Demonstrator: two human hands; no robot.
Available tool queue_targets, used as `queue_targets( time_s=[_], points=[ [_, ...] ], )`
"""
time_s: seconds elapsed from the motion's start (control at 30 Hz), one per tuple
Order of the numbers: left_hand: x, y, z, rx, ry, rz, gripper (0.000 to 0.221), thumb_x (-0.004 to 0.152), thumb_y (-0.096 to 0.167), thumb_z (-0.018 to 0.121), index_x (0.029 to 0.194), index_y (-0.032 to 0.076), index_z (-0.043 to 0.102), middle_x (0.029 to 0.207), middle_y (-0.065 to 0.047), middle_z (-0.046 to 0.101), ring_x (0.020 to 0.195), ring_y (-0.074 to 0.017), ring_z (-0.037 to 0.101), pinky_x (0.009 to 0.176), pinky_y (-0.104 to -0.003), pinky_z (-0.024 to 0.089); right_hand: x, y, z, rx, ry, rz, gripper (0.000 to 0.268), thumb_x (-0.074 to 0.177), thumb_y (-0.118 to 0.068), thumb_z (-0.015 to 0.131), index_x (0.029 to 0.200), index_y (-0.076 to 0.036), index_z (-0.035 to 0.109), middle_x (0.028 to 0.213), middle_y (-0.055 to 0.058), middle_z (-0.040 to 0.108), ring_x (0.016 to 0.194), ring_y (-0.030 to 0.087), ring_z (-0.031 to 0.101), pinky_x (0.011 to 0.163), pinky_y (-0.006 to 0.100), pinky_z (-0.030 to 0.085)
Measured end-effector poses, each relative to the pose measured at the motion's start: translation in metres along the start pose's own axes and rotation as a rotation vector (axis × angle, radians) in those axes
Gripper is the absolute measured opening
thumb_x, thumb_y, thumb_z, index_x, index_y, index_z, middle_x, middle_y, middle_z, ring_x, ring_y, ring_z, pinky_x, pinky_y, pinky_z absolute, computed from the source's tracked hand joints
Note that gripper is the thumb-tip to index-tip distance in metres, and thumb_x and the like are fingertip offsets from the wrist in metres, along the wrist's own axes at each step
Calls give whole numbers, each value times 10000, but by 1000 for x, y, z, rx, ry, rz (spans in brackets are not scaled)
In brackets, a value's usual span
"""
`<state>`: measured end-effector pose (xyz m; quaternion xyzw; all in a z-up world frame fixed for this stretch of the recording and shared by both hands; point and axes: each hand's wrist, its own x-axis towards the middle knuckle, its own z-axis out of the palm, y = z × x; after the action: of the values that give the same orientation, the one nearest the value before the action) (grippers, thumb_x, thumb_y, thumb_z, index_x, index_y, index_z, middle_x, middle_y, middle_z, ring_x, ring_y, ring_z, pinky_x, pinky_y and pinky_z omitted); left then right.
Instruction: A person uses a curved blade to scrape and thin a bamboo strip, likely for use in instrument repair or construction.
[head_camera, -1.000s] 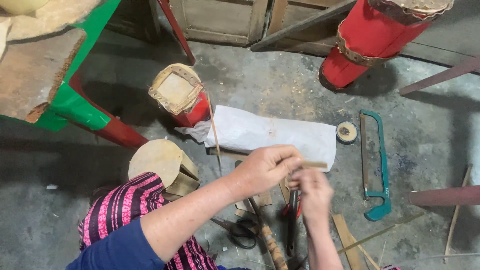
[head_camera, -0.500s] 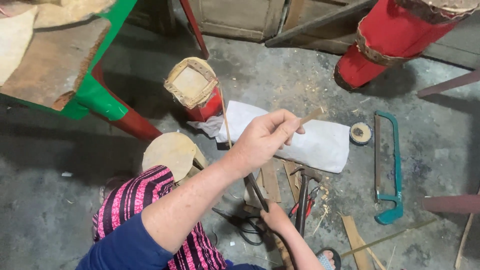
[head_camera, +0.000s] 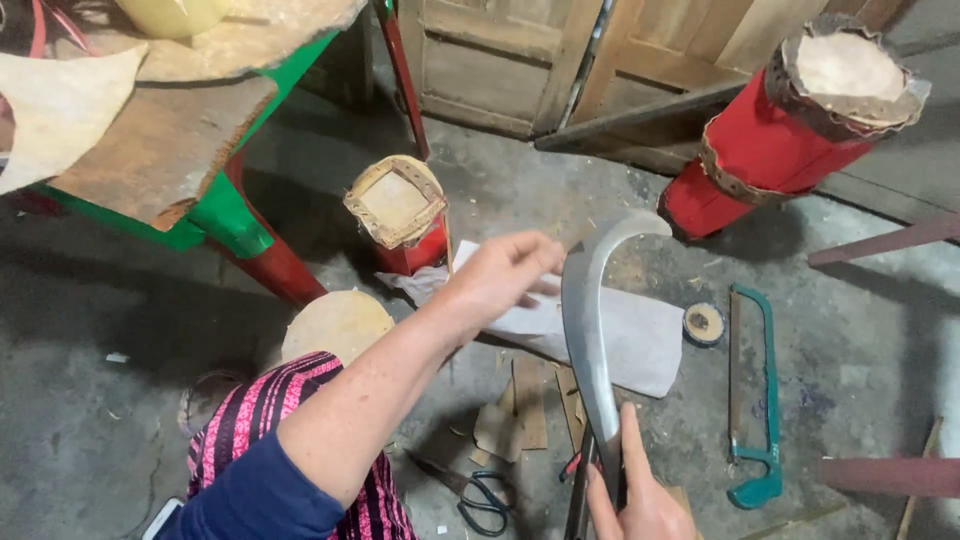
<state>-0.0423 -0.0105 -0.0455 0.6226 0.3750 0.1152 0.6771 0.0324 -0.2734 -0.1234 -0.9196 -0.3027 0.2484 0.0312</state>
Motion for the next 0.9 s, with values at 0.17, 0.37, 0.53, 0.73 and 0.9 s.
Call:
queue_targets(
  time_s=[0.17,0.37,0.53,0.73,0.9],
  points=[
    [5,-10,6,-128,-51,26,255,1049,305,523,886,124,599,994,-23,681,741,-170,717,657,-244,542,27,70,55,-225,172,-381,879,928,-478,581,1670,-283,151,787,-107,699,374,125,483,469,286,474],
    [8,-20,7,-79,10,78,236,1050,235,534,1046,47,675,756,-27,623,598,-114,534,552,-263,532,38,82,88,-383,-99,-763,806,1003,-181,576,1652,-387,144,1427,-112,532,1248,123,553,874,207,436],
    [9,-37,15,61,5,157,255,1049,260,541,909,89,667,690,18,555,616,-109,484,596,-274,397,2,-3,24,-67,48,-1,1084,814,-665,618,1701,-393,57,970,-91,801,641,205,738,611,297,544],
    [3,-39,28,-139,-102,192,239,1063,237,518,1042,63,681,766,14,592,653,-92,531,593,-255,498,23,-16,17,-83,161,-200,1126,847,-632,624,1683,-185,17,1263,49,598,626,287,744,464,450,551],
    [8,-46,33,-155,-137,174,344,1055,283,495,1231,80,711,784,5,625,658,-79,575,635,-230,555,33,6,-4,289,110,-153,1051,796,-432,701,1670,-331,126,1394,10,654,1030,330,704,812,418,547]
  ],
)
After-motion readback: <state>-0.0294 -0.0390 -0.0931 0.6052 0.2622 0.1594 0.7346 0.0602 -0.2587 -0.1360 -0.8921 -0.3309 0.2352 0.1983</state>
